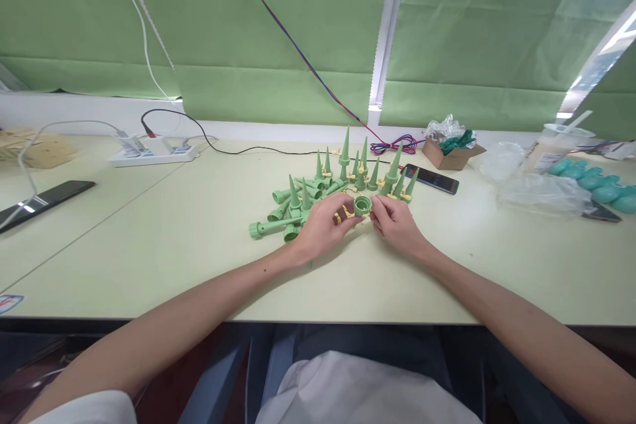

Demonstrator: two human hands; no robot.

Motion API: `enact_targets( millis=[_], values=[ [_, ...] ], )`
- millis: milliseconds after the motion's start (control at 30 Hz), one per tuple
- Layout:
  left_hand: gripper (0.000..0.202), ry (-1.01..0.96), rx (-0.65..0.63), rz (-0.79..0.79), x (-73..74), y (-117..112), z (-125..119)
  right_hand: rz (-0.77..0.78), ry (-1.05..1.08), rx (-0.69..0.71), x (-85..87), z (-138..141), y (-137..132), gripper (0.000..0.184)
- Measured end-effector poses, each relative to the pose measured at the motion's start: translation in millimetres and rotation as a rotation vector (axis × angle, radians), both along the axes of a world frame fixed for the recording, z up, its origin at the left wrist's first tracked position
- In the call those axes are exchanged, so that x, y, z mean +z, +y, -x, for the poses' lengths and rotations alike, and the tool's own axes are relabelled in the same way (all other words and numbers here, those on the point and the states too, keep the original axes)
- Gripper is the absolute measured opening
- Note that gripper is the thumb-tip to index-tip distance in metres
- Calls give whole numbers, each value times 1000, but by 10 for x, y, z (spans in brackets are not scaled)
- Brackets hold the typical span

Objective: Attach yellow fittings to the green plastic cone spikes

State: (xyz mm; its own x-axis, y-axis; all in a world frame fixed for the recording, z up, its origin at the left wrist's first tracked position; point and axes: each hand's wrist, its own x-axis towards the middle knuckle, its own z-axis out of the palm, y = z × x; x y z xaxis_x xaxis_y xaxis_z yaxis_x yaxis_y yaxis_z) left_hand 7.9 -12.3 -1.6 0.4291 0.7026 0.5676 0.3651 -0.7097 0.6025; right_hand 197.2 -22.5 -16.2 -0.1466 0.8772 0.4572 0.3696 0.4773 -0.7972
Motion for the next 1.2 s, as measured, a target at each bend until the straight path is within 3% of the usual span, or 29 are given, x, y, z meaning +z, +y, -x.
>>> enact_targets(
  millis=[167, 467, 767, 1200],
  values=[
    [14, 14, 1, 4, 7, -15, -3, -1, 2, -3, 4, 0, -18, 52],
    [20, -100, -5, 278, 63, -31, -11, -11, 124, -31, 1, 19, -22, 48],
    [60, -224, -134, 661, 82, 1, -32, -11, 95, 18, -18, -2, -7, 44],
    [43, -190, -168, 623, 91, -36, -8, 21, 25, 20, -16, -9, 0, 45]
  ],
)
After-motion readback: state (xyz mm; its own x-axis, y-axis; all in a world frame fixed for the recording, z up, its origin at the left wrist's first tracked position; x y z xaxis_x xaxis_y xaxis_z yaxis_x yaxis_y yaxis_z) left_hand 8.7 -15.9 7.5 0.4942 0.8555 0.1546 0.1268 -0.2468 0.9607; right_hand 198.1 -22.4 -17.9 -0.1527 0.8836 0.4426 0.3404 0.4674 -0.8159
